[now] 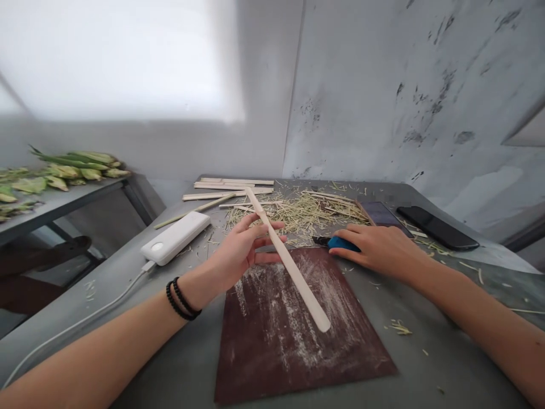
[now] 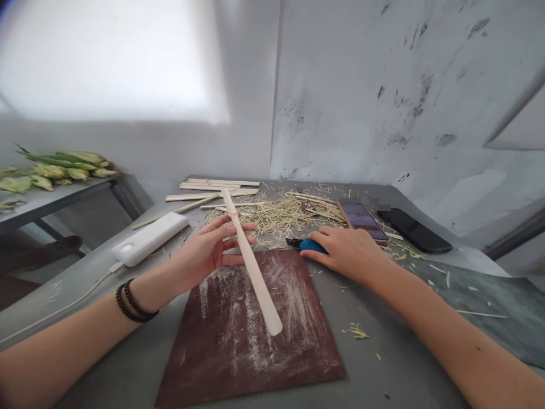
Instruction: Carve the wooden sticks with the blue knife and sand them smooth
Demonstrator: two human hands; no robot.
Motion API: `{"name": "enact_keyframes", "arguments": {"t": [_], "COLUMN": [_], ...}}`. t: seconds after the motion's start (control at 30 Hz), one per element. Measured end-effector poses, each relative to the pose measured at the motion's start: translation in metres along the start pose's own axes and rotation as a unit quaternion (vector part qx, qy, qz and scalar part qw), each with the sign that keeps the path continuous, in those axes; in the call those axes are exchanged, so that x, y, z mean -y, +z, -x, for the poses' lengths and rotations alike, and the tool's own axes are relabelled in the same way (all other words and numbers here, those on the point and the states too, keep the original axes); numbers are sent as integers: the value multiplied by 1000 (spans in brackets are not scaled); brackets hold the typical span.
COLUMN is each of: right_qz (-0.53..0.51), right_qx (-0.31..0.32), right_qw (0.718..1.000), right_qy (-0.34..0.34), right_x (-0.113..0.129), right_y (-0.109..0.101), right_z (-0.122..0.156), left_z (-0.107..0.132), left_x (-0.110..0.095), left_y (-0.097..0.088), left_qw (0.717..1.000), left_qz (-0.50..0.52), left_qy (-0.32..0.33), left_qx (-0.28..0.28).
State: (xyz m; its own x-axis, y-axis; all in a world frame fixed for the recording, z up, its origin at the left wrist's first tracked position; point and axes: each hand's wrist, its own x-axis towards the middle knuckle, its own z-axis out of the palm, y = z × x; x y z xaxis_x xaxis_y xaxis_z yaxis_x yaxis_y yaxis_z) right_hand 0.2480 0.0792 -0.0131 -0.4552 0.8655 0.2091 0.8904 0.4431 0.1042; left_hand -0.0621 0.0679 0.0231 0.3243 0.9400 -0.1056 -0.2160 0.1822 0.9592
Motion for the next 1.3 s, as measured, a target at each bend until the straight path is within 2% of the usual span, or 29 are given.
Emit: {"name": "enact_keyframes", "arguments": {"t": [0.17, 0.3, 0.47, 0.57, 0.63, 0.7, 0.8, 0.83, 0.9, 1.03, 1.1, 1.13, 1.2, 1.27, 1.3], "right_qz": [-56, -124, -316, -313, -302, -299, -311, -321, -337, -336, -319, -309, -299, -304, -306], "right_qx": [-28, -43, -28, -59, -78, -103, -116, -109, -96, -128, -160, -175, -194, -196, -190], "right_qw": [997, 991, 948, 948, 950, 949, 942, 939, 936, 932, 933, 933, 933, 931, 932], "right_qy": [34, 21, 15, 1, -1, 20, 51, 50, 41, 40, 51, 54, 55, 47, 38], "right_x": [8, 20, 42, 52, 56, 59, 64, 66, 70, 69, 62, 58, 51, 47, 46], "right_y": [-5, -14, -24, -30, -33, -35, -37, -38, -37, -31, -27, -25, -23, -22, -21], "right_z": [-1, -4, -1, 2, 4, 6, 9, 9, 9, 5, 4, 4, 3, 3, 3], "left_z": [3, 4, 3, 5, 8, 10, 14, 16, 19, 23, 24, 24, 24, 24, 23], "left_x": [1, 2, 0, -4, -6, -6, -2, 0, 5, 13, 14, 14, 12, 10, 9], "left_y": [3, 3, 1, 2, 4, 7, 12, 13, 16, 19, 20, 21, 22, 23, 24], "left_qw": [1000, 999, 996, 993, 990, 979, 933, 917, 907, 924, 942, 957, 982, 975, 965], "left_qz": [7, 0, -19, -29, -26, -29, -71, -92, -118, -140, -161, -157, -107, -50, -40], "left_qy": [4, 22, 45, 77, 117, 196, 352, 385, 399, 337, 265, 205, 45, -101, -147], "left_qx": [25, 39, 72, 80, 70, 51, 37, 42, 60, 113, 127, 132, 149, 189, 213]}}
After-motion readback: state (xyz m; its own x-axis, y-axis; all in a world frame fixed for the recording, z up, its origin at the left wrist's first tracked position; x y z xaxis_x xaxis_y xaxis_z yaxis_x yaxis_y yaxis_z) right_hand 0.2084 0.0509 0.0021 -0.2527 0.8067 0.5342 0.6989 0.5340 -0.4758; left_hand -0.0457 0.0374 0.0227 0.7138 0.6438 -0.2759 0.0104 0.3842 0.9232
